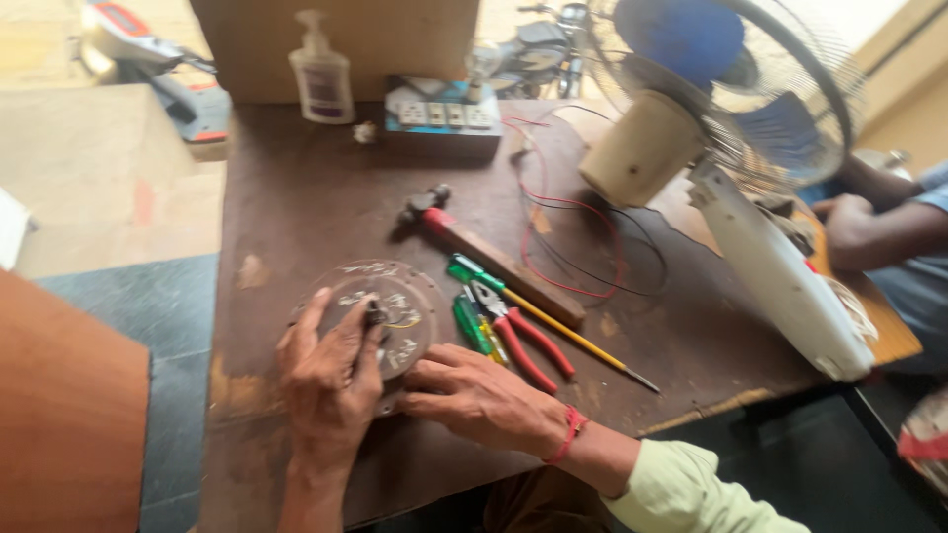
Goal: The person works on a fan motor by tightening screws with a screwdriver and using a hammer and pliers to fit parts together.
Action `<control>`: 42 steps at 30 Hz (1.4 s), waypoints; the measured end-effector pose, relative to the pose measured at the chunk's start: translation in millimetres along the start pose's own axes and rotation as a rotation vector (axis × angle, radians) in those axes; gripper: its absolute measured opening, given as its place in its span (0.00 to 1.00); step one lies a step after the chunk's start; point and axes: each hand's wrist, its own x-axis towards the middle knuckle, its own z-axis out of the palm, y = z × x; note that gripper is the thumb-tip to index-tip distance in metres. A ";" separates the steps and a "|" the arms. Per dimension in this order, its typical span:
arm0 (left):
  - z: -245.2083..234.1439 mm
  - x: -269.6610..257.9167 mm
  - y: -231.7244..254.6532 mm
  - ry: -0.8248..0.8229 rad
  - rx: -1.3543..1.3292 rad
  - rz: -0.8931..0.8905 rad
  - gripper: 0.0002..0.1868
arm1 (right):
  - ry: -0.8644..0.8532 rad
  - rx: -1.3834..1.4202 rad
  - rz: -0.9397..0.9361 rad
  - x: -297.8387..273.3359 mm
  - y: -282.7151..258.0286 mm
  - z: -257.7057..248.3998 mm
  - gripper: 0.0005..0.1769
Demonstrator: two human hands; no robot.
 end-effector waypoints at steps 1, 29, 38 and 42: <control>-0.4 0.3 0.4 -0.004 0.000 0.007 0.16 | 0.001 0.002 -0.015 0.8 -0.9 -0.8 0.26; 5.3 -6.9 -0.5 0.001 0.001 -0.009 0.16 | -0.030 -0.029 0.049 6.6 -8.1 -3.4 0.26; 4.3 -7.6 0.3 -0.009 0.009 -0.006 0.16 | -0.064 -0.006 0.070 3.2 -0.8 -1.7 0.28; 4.0 -5.6 0.8 -0.006 0.003 -0.011 0.17 | -0.040 0.046 0.037 1.6 -0.3 -1.2 0.29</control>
